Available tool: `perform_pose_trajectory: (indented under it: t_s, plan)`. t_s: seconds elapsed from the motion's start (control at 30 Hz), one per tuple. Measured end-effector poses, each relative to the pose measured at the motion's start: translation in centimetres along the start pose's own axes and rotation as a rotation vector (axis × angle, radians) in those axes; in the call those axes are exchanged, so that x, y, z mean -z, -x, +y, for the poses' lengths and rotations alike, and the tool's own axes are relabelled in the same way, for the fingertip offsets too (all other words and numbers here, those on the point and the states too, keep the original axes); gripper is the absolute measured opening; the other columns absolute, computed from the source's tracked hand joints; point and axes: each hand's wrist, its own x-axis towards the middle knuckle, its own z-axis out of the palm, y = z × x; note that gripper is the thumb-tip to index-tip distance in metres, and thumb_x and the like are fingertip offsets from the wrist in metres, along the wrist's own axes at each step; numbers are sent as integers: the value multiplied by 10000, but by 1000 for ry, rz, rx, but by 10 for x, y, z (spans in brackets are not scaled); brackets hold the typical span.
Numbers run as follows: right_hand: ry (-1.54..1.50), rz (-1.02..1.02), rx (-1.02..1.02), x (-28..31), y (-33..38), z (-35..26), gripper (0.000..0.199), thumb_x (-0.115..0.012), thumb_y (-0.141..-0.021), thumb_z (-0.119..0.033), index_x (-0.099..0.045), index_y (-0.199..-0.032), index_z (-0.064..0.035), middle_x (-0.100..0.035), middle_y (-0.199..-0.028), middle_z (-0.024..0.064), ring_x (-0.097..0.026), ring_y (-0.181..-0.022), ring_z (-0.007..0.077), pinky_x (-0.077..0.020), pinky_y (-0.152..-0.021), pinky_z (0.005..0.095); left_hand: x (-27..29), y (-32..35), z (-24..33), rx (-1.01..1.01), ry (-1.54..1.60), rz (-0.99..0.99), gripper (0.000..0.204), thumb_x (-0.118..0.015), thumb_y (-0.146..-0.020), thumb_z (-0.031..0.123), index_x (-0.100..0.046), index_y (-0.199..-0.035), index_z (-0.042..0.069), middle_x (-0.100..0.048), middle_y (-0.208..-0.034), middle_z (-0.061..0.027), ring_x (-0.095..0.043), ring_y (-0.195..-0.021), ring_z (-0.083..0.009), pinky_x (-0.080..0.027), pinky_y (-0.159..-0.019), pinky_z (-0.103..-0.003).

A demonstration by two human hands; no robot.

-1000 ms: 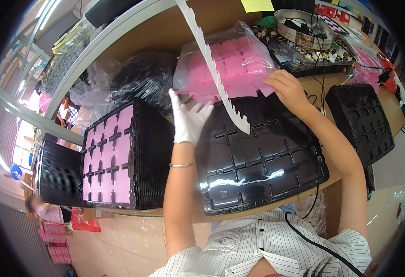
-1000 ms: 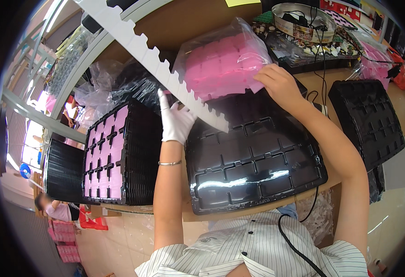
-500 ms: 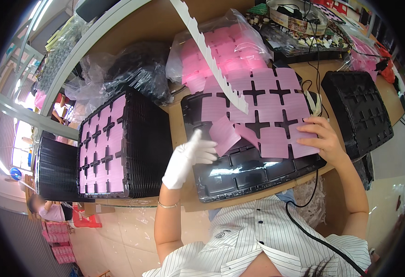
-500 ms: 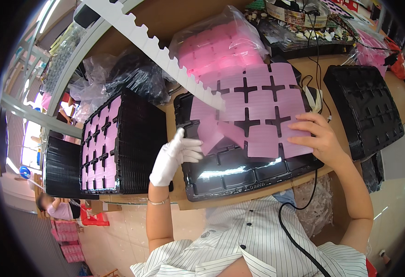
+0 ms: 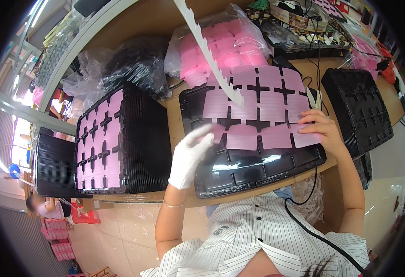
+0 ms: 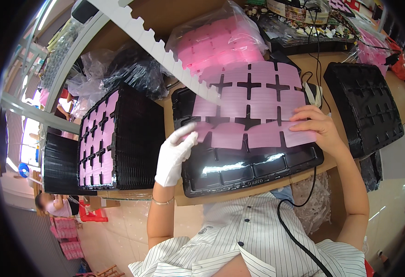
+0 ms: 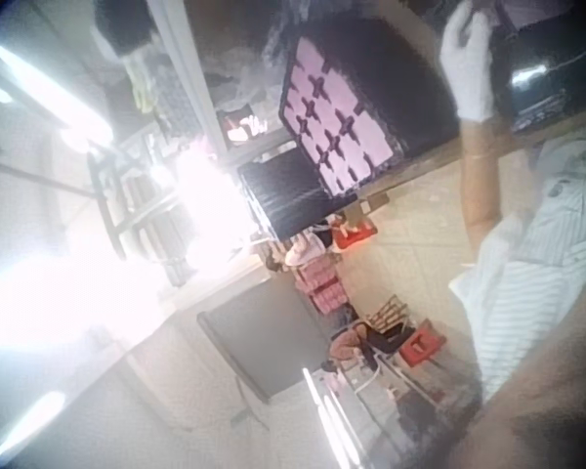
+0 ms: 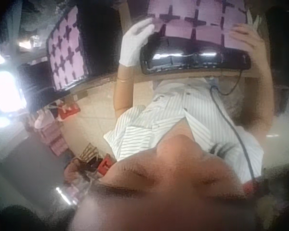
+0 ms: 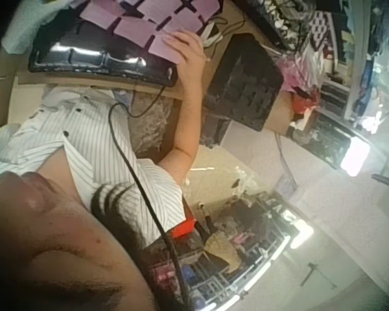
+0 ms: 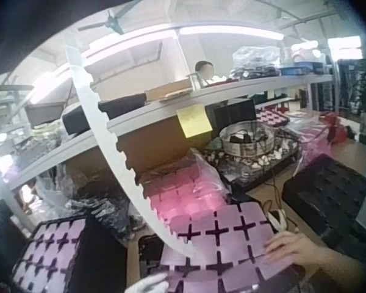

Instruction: The person assembles pink foam pieces into black grid trays by hand, then stacks the filled trays.

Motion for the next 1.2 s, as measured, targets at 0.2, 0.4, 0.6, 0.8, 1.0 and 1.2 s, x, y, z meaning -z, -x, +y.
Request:
perform_pose_trajectory:
  t_s: [0.2,0.4,0.6,0.8,1.0,1.2]
  plan:
    - [149,-6,25,-4,10,-7,258,-673,-717,-6,-756,-947,-88,-689,-1045,56,-585,-1114,286,-443,-981,406,16,47,-15,54,-181,9,230,-694,-860,94,-727,-1081,41,-698,-962,-47,-589,-711,-50,-480,-647,-191]
    - [234,-32,69,-9,6,-20,305,-654,-698,52,-757,-944,-96,-690,-1045,53,-590,-1112,299,-443,-998,432,1,88,-24,195,-65,114,224,-664,-885,63,-717,-1100,34,-694,-927,-47,-609,-719,-58,-490,-655,-184]
    - [81,-136,41,2,11,-23,327,-643,-683,73,-756,-940,-96,-692,-1052,48,-593,-1117,297,-434,-1011,431,3,97,-16,276,-31,20,244,-635,-909,58,-691,-1142,15,-692,-896,-53,-619,-689,-67,-499,-642,-194]
    - [135,-163,26,7,14,-28,279,-674,-694,24,-758,-931,-98,-692,-1076,48,-585,-1135,302,-448,-989,422,14,92,-19,295,-49,-31,258,-634,-919,82,-682,-1166,24,-698,-909,-48,-624,-698,-74,-508,-645,-200]
    - [114,-179,-17,13,12,-31,280,-699,-697,-15,-751,-962,-91,-678,-1115,67,-569,-1153,309,-451,-981,416,14,86,-21,309,-73,-61,245,-638,-916,79,-694,-1152,43,-704,-981,-70,-645,-732,-85,-520,-658,-205]
    - [134,-125,12,9,9,-32,303,-701,-700,-25,-743,-994,-87,-664,-1134,71,-564,-1140,308,-460,-963,401,21,85,-29,159,-95,14,248,-660,-904,97,-696,-1142,35,-693,-1086,-86,-667,-757,-101,-526,-657,-209]
